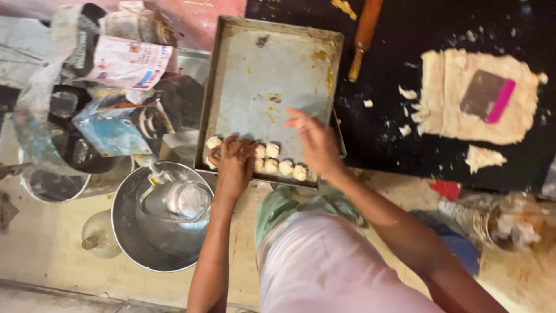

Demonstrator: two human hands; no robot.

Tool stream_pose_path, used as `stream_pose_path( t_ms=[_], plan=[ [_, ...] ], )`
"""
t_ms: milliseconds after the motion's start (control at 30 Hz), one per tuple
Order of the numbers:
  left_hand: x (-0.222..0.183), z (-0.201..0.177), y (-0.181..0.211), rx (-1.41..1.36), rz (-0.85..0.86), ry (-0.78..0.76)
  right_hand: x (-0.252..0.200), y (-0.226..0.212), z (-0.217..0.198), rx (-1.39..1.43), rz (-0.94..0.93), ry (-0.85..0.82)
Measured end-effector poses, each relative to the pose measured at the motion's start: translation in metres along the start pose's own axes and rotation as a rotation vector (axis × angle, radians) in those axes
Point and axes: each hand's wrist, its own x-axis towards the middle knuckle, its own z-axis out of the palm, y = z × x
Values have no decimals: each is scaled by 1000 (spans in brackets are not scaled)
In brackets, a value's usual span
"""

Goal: The person shapes dough by hand, pulling small pieces from a larger mass, rolling them into balls, and placing them onto a metal tray.

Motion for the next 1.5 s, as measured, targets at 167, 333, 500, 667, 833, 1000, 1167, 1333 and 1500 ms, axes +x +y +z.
stream_pose_path(
  t_ms=[167, 333, 500, 667, 833, 1000, 1167, 1333, 1500],
  plan=[
    [3, 2, 20, 25, 202, 3, -40, 68, -84, 11, -36, 90],
    [32, -3, 85, -327, 144, -34, -121, 172, -202, -245, 281, 647],
    [43, 34, 170, -676, 170, -137, -165, 252, -335, -1368, 293, 905],
    [50, 117, 259, -937, 175, -312, -159, 244, -328, -371, 297, 588],
    [62, 167, 301, -1255, -48, -452, -128, 149, -275, 554, 151, 224],
    [74, 177, 280, -1333, -130, -437, -110, 108, -264, 438, 2, 86],
    [78, 193, 247, -1460, -389, -436, -97, 153, -250, 607, 268, 123],
    [80, 226, 230, -1362, -507, -546, -93, 197, -253, 239, 409, 351],
    [69, 239, 219, -675, -49, -289, -47, 253, -346, -685, 76, 685]
  ],
)
